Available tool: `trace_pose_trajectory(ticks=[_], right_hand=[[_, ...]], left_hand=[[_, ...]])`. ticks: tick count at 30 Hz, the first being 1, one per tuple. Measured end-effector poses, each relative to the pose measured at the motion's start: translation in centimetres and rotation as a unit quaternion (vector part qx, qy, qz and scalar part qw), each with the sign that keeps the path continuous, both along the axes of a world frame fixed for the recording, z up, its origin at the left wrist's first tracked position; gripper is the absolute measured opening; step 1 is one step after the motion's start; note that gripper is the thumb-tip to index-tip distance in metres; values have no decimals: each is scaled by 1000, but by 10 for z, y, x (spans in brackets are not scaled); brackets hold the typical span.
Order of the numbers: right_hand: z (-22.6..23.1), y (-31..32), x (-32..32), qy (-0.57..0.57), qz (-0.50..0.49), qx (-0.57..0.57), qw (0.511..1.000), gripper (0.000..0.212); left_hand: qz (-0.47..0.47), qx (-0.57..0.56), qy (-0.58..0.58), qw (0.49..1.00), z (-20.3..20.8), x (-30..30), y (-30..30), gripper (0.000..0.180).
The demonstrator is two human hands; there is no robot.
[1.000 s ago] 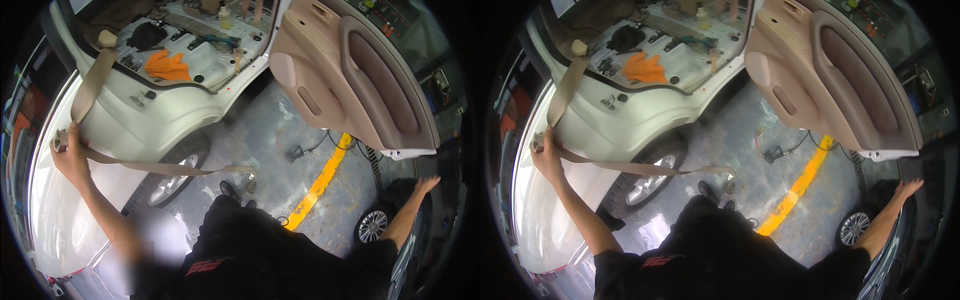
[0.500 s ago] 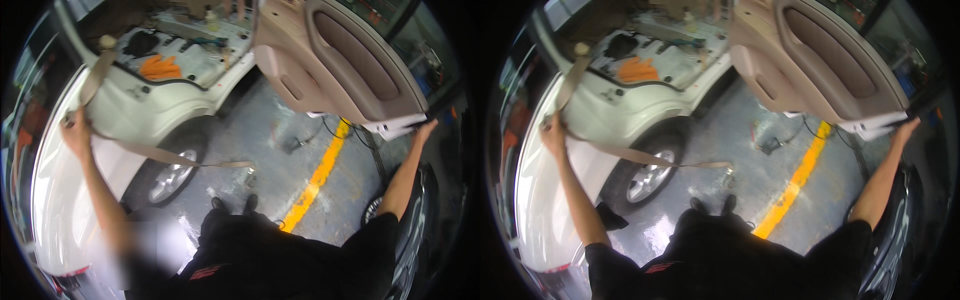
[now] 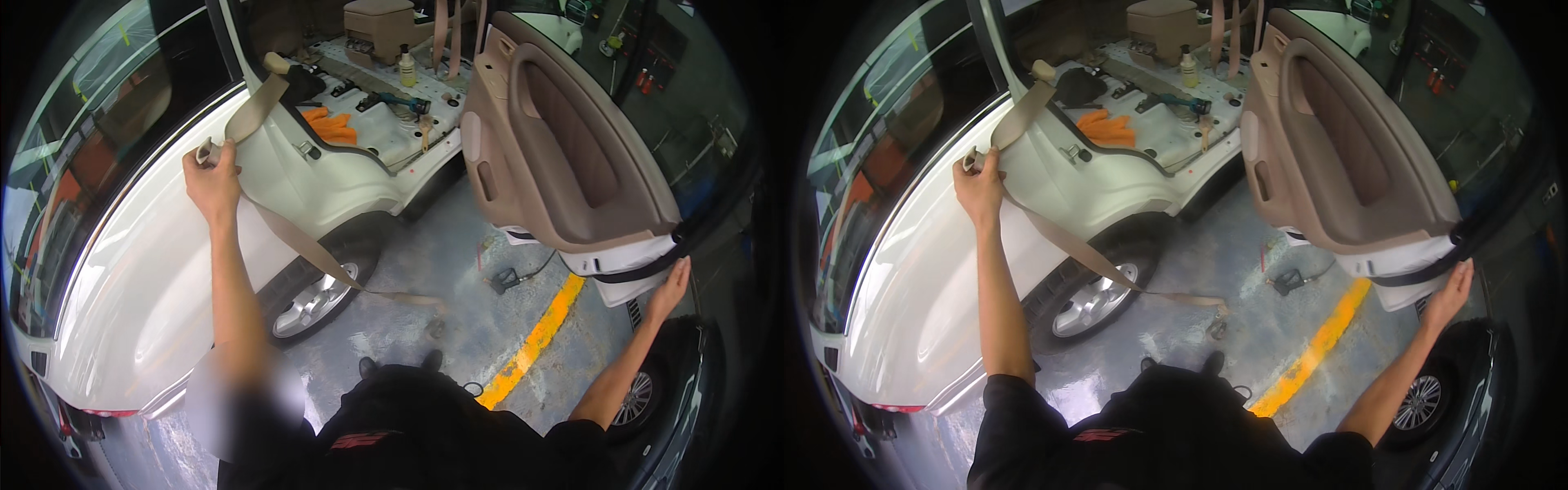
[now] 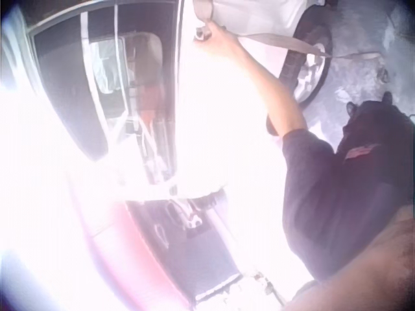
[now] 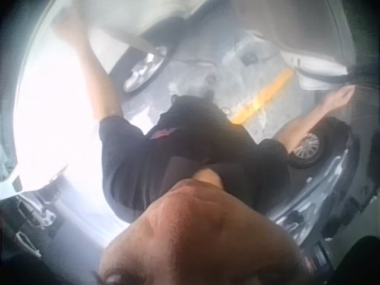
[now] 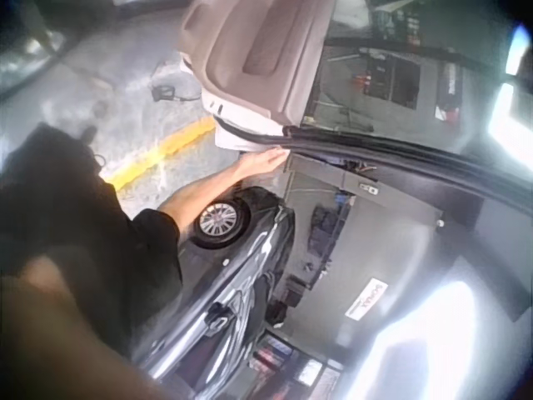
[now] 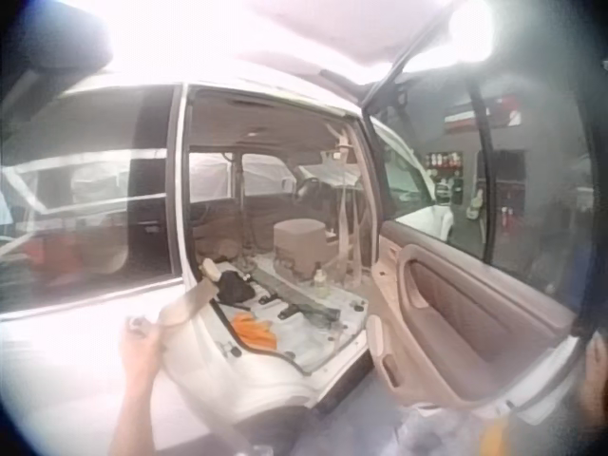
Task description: The person removes a seatbelt from a white car, then uses a high-pressure water spray gun to clean the fabric. After rinsing, the person uses a toothbrush to scrub the metal buckle and the ends of the seatbelt.
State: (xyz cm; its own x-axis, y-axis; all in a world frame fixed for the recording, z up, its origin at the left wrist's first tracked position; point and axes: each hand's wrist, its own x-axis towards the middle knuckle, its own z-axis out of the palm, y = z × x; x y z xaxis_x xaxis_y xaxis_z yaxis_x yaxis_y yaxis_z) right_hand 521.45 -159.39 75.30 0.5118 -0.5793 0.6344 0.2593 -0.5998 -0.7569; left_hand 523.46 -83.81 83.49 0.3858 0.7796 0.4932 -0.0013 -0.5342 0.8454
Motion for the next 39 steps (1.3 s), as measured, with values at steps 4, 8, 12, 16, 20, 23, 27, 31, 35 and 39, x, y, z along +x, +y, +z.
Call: trace_pose_trajectory(ticks=[4, 8, 12, 16, 20, 23, 27, 31, 35, 39], right_hand=[[12, 76, -17, 3, 117, -90, 989, 45], [26, 136, -25, -7, 176, -150, 973, 42], [39, 193, -16, -28, 247, -257, 934, 48], [35, 256, 5, -82, 322, -260, 907, 53], [43, 324, 18, -120, 382, -207, 893, 56], [39, 359, 28, -139, 422, -147, 884, 55], [39, 403, 41, -150, 439, -143, 874, 53], [40, 446, 53, -173, 447, -123, 869, 49], [37, 486, 68, -191, 455, -88, 865, 44], [37, 530, 87, -211, 429, -93, 873, 47]], left_hand=[[0, 4, 7, 1000, 0, 2, -2, 49], [-18, 2, 2, 1000, -3, 3, -1, 48], [-19, -3, 0, 1000, -7, 5, 2, 47], [-15, -5, -6, 1000, -3, 3, 1, 47], [-9, -7, 2, 1000, -3, 1, 2, 45], [-14, -1, -4, 1000, -3, 3, 1, 46], [-18, -14, -5, 1000, -2, -1, -2, 45], [-13, -10, 0, 1000, -1, -1, -3, 44], [-13, -12, -5, 1000, -1, 1, -4, 43], [-11, -13, -25, 1000, -1, 3, -4, 41]])
